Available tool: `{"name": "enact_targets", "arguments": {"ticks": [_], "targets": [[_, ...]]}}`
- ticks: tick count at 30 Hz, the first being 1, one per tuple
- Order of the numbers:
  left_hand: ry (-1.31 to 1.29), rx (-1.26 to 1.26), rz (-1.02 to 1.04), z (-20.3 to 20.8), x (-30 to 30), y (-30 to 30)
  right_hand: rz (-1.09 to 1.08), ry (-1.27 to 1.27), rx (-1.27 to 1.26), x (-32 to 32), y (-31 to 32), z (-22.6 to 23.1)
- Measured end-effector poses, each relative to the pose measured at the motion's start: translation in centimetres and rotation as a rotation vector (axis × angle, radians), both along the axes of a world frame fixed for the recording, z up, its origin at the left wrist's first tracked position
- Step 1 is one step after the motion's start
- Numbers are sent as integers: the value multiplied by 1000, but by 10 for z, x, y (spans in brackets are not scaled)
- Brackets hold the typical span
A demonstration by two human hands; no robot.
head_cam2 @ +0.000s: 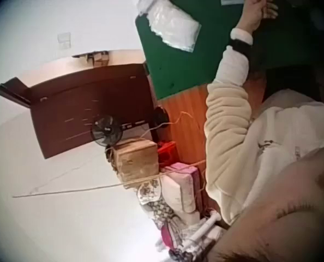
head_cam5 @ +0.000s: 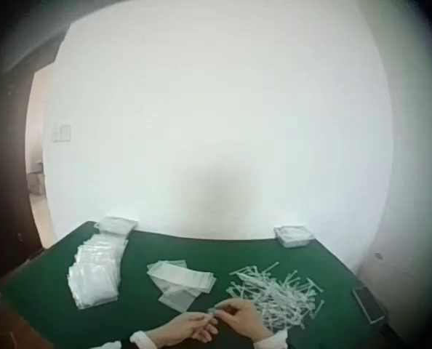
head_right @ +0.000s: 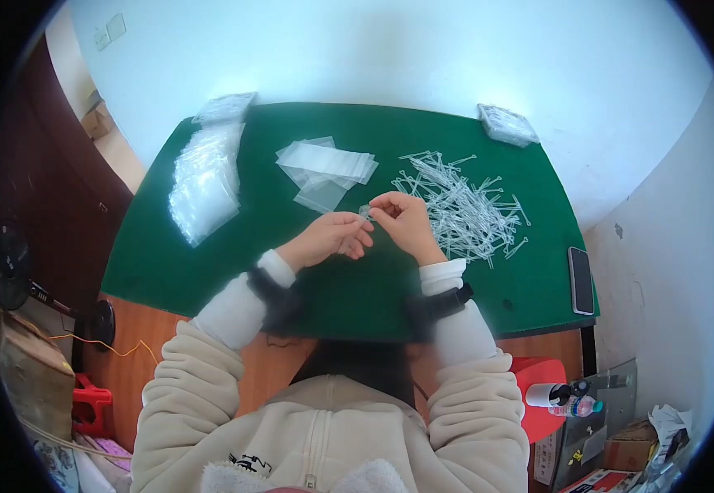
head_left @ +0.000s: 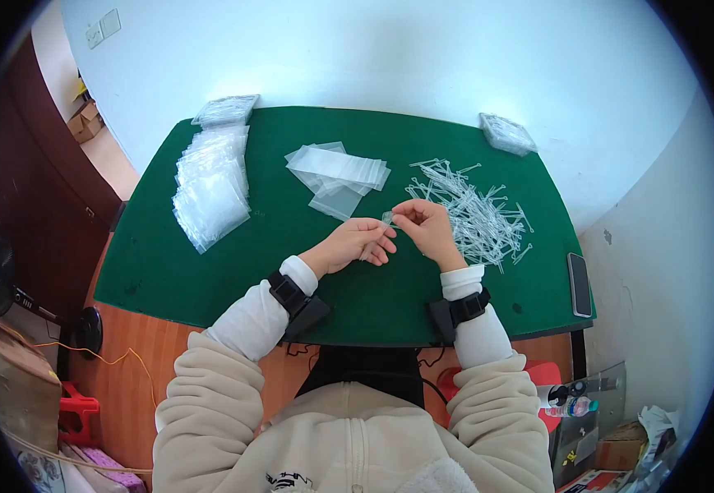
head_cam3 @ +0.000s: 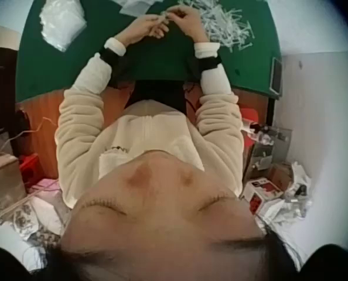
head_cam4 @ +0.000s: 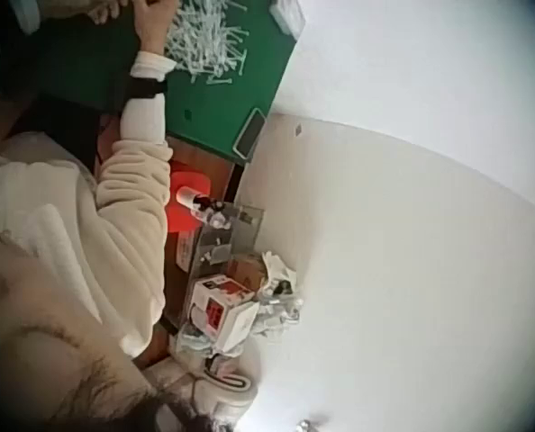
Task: The person picks up plastic sticks one at a time, gathers them into a bundle, and slides them into a plastic bag. Once the bag is filled, the person seals it and places it onto a stack of other bags.
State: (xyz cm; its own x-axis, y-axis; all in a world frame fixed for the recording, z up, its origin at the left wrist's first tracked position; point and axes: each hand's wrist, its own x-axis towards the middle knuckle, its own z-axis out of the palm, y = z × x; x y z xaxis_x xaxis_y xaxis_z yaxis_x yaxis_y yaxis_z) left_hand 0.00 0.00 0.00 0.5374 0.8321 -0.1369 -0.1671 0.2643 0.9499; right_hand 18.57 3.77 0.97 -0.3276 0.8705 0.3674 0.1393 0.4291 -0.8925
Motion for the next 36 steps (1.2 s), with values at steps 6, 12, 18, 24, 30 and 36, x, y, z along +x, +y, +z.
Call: {"name": "enact_targets", "arguments": {"ticks": [6, 12, 18, 24, 30, 36], "targets": [[-6, 1, 1, 1, 2, -2, 6, -21, -10, 0, 0, 0], [-14, 89, -31, -1, 1, 0, 27, 0, -5, -1, 0, -1], [-19, 71, -44, -2, 1, -1, 92, 41, -41, -2, -2, 0], [-49, 188, -18, -5, 0, 2, 39, 113, -5, 0, 4, -5], [79, 393, 62, -10, -2, 6, -235, -479, 298, 17, 7, -5], [70, 340, 104, -12, -4, 10, -203, -728, 314, 16, 7, -10]]}}
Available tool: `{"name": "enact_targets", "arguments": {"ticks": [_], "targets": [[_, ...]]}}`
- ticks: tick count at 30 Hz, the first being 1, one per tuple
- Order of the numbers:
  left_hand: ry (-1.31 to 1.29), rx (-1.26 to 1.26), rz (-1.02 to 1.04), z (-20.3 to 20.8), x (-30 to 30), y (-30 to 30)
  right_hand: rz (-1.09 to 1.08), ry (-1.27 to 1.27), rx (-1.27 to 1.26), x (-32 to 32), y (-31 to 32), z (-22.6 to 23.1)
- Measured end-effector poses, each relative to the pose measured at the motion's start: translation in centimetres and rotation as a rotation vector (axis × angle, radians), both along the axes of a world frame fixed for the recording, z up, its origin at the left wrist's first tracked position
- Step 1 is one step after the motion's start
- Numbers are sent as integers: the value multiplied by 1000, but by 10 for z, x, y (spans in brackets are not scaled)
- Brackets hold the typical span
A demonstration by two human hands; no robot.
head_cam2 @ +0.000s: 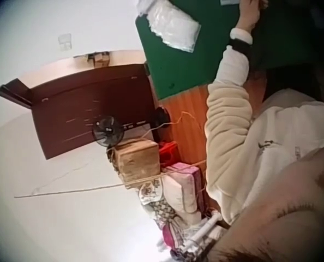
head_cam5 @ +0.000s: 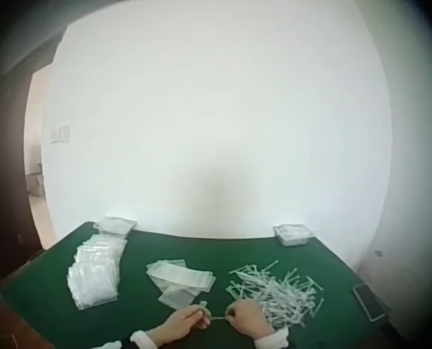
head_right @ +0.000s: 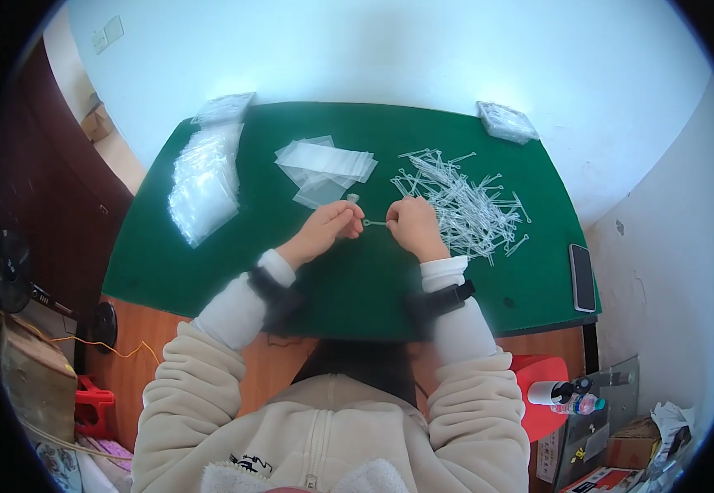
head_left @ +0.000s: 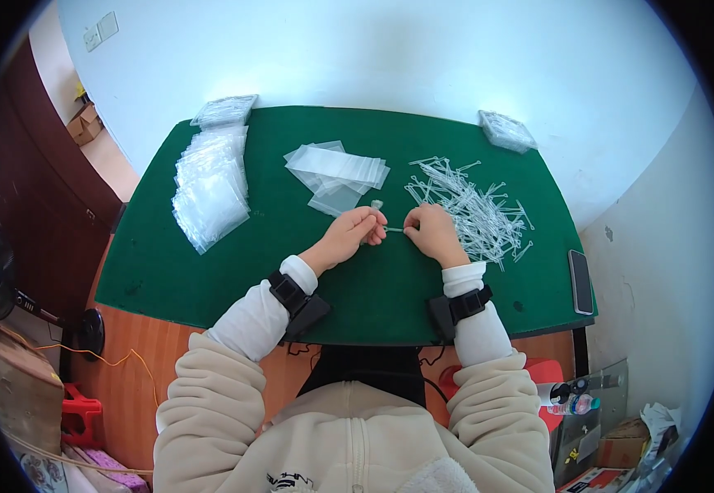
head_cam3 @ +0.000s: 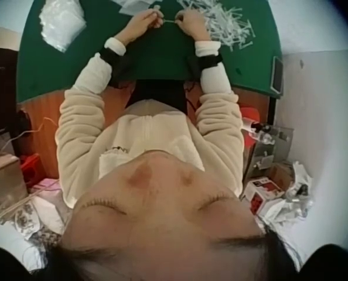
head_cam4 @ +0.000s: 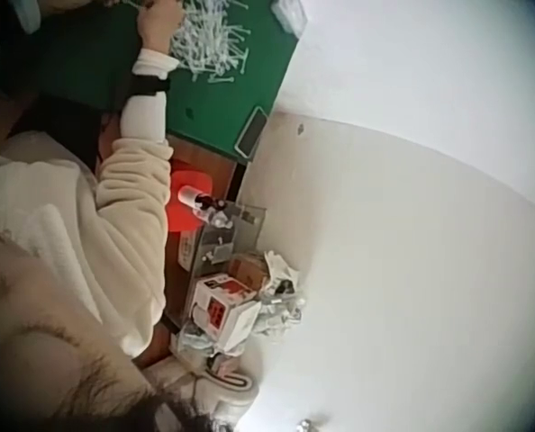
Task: The person picks up plastic sticks one at a time, gathers them into a bundle, and slides them into a plastic bag. Once the bag is filled, the person seals it and places it onto a stack of other bags.
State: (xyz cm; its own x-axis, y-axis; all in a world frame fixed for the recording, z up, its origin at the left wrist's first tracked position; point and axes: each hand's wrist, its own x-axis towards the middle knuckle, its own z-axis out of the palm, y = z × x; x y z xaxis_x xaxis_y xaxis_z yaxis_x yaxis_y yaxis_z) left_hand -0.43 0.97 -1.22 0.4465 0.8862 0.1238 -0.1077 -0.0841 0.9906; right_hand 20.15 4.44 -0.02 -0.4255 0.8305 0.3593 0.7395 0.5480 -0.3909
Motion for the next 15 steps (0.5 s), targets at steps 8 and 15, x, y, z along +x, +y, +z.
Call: {"name": "enact_targets", "arguments": {"ticks": [8, 15], "targets": [[-279, -148, 318, -1, -2, 4, 32, -38, 81, -8, 1, 2], [-258, -298, 186, 4, 3, 0, 371, 855, -488, -23, -8, 10]]}}
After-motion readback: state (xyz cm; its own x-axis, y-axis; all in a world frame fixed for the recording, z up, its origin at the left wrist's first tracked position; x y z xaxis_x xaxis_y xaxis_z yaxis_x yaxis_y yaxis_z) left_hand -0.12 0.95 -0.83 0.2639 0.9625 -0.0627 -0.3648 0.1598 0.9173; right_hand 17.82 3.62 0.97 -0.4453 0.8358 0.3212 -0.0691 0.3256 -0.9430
